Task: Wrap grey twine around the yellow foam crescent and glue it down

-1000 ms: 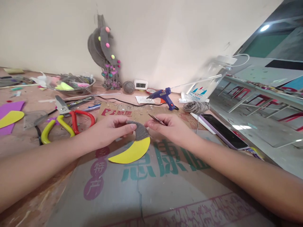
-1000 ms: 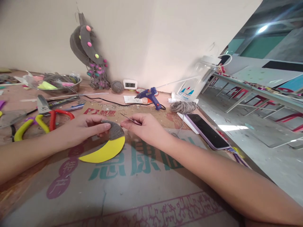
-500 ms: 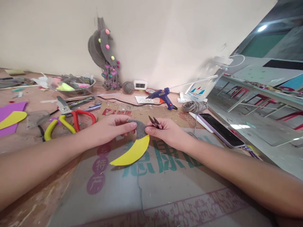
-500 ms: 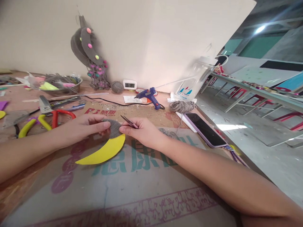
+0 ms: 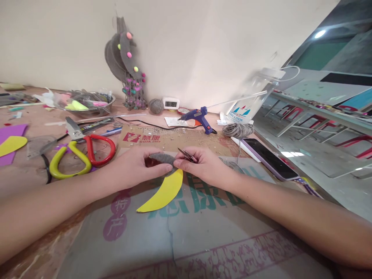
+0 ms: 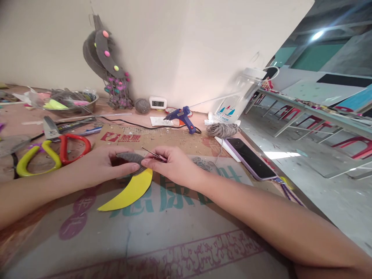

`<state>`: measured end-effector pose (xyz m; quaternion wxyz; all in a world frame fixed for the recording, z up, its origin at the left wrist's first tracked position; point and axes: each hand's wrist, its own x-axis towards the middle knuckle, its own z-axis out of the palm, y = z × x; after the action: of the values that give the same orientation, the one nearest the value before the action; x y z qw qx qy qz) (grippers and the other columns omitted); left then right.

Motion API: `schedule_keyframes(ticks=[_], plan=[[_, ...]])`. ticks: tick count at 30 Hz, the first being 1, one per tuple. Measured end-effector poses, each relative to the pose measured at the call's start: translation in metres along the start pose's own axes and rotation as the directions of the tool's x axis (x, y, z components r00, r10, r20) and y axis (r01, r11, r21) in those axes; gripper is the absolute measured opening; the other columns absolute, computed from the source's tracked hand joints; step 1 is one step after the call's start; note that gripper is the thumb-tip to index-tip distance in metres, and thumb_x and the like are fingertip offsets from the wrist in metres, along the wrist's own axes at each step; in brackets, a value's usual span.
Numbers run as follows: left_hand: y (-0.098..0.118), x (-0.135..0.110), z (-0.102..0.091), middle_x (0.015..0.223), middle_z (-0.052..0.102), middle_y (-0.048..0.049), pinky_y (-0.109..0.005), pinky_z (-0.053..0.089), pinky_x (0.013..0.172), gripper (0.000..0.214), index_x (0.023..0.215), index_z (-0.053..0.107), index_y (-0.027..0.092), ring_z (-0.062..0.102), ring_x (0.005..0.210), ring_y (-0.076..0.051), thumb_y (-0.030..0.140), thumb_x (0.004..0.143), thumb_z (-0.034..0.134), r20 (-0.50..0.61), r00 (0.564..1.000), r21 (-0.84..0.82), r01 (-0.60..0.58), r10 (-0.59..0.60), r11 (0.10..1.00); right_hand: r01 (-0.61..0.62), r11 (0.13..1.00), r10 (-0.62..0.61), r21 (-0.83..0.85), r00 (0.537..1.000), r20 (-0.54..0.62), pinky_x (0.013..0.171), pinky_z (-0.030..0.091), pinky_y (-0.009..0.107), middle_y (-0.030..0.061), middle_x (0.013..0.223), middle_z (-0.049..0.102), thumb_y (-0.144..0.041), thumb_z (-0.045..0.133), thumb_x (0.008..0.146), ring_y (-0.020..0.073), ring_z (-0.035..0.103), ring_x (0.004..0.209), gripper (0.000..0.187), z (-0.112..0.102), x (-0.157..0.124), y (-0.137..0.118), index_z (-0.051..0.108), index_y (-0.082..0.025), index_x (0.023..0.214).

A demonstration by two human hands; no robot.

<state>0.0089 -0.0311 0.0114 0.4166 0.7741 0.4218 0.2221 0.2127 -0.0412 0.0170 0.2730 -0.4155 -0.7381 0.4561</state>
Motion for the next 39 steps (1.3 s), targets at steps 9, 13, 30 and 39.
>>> schedule_keyframes(ticks=[9, 13, 30, 39], plan=[[-0.0004, -0.0003, -0.0023, 0.078, 0.062, -0.0012, -0.024, 0.043, 0.058, 0.033, 0.092, 0.063, 0.019, 0.055, 0.069, -0.016, 0.045, 0.082, 0.046, 0.010, 1.000, -0.012, 0.024, -0.024, 1.000, -0.037, 0.996, 0.038, 0.083, 0.999, -0.003, 0.060, 0.037, 0.022, -0.0015, 0.072, 0.052, -0.043, 0.055, 0.080, 0.0094, 0.045, 0.064, 0.027, -0.0033, 0.0006, 0.0063, 0.059, -0.017, 0.081], [-0.0009, 0.0007, -0.0018, 0.078, 0.062, -0.0010, -0.023, 0.042, 0.056, 0.033, 0.091, 0.062, 0.019, 0.054, 0.068, -0.015, 0.047, 0.080, 0.048, -0.002, 1.000, -0.045, 0.014, -0.015, 0.999, -0.040, 0.995, 0.040, 0.094, 0.999, -0.006, 0.064, 0.039, 0.023, -0.0003, 0.076, 0.055, -0.038, 0.058, 0.079, 0.0100, 0.048, 0.068, 0.023, -0.0027, 0.0015, 0.0069, 0.061, -0.016, 0.083], [-0.0030, 0.0004, 0.0008, 0.070, 0.057, 0.0004, -0.021, 0.036, 0.051, 0.036, 0.086, 0.062, 0.016, 0.048, 0.061, -0.011, 0.050, 0.079, 0.050, -0.013, 0.998, -0.159, 0.056, -0.058, 0.986, -0.062, 0.996, 0.065, 0.057, 0.996, -0.058, 0.056, 0.032, 0.022, -0.0031, 0.066, 0.048, -0.039, 0.061, 0.076, 0.0082, 0.041, 0.059, 0.025, -0.0002, 0.0013, 0.0047, 0.060, -0.014, 0.081], [-0.0004, 0.0013, 0.0010, 0.083, 0.065, -0.0023, -0.027, 0.045, 0.062, 0.030, 0.094, 0.063, 0.019, 0.057, 0.075, -0.016, 0.042, 0.080, 0.051, -0.011, 1.000, -0.155, 0.027, -0.029, 0.988, -0.014, 1.000, 0.015, 0.008, 0.997, -0.082, 0.055, 0.033, 0.022, -0.0017, 0.067, 0.049, -0.045, 0.052, 0.082, 0.0095, 0.042, 0.060, 0.030, -0.0033, -0.0005, 0.0063, 0.059, -0.016, 0.081]])
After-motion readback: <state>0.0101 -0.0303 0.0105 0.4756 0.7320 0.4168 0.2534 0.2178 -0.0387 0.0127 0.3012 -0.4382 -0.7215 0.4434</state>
